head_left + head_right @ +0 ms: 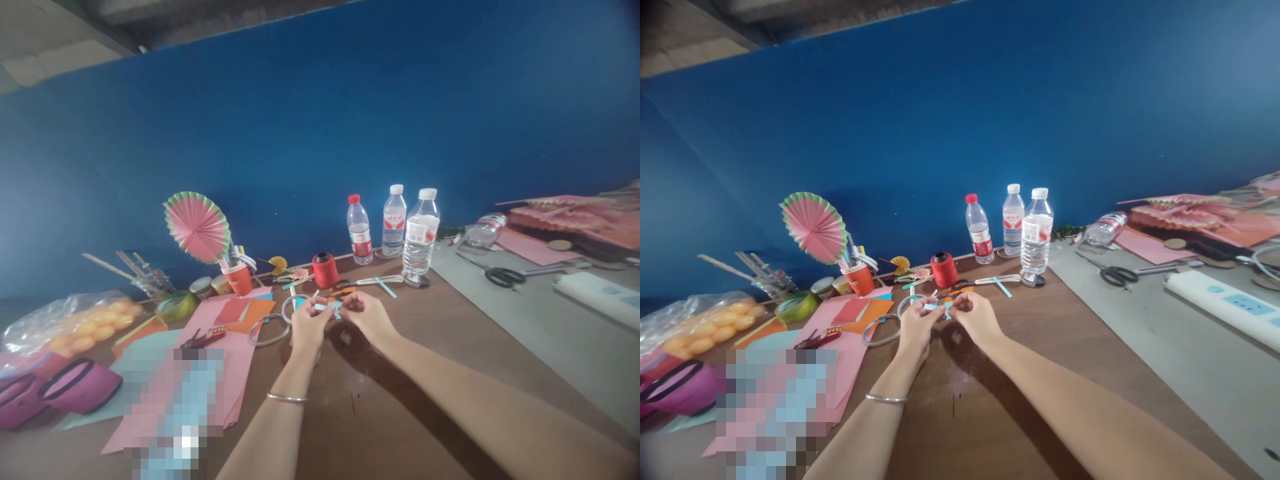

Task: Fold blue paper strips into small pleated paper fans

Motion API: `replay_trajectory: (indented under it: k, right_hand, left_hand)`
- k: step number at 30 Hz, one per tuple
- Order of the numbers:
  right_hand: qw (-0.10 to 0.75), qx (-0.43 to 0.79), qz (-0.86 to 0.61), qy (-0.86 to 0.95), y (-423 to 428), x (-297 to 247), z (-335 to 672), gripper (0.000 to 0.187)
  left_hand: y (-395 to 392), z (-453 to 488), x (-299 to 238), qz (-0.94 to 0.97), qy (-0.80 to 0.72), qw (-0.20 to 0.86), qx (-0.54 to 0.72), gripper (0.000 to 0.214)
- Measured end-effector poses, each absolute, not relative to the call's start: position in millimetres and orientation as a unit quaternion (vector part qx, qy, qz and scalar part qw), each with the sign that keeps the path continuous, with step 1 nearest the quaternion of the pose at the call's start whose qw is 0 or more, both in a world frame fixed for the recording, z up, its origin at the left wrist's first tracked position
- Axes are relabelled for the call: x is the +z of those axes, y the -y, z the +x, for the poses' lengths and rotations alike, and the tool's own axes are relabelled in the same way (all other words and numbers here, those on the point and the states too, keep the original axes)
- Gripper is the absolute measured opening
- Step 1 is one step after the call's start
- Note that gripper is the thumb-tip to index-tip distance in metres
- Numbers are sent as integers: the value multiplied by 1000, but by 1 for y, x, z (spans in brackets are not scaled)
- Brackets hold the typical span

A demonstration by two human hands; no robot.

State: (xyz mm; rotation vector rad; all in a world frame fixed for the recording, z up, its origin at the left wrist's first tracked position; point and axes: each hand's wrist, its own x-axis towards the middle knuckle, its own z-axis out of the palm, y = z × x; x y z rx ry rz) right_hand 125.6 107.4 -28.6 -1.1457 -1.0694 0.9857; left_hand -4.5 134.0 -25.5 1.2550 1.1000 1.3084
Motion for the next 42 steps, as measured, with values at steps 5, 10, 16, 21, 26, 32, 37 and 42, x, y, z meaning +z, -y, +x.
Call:
replay_trajectory:
  k: [5, 10, 16, 21, 26, 32, 37, 42]
  right_hand:
    - [612, 434, -478, 456, -109, -34, 126, 20]
    - [608, 431, -485, 457, -109, -31, 127, 20]
    - [582, 401, -457, 540, -104, -23, 128, 18]
    - [586, 362, -493, 532, -105, -25, 128, 10]
    - [647, 524, -419, 363, -106, -23, 124, 17]
    - [599, 728, -256, 213, -102, -24, 124, 15]
    - [591, 738, -230, 228, -105, -29, 126, 18]
    - [600, 728, -246, 224, -106, -33, 124, 16]
  left_hand:
    - [-133, -4, -24, 506, -452, 490, 547, 29]
    - [-134, -4, -26, 487, -450, 505, 552, 28]
    - [-136, -5, -29, 468, -422, 541, 557, 30]
    - [-134, -4, -26, 482, -372, 576, 545, 31]
    - [-130, -4, -21, 495, -337, 589, 542, 38]
    - [-132, -3, -25, 528, -363, 583, 499, 27]
    - [-131, -2, -25, 535, -378, 581, 483, 24]
    - [-129, -3, -23, 532, -386, 570, 493, 22]
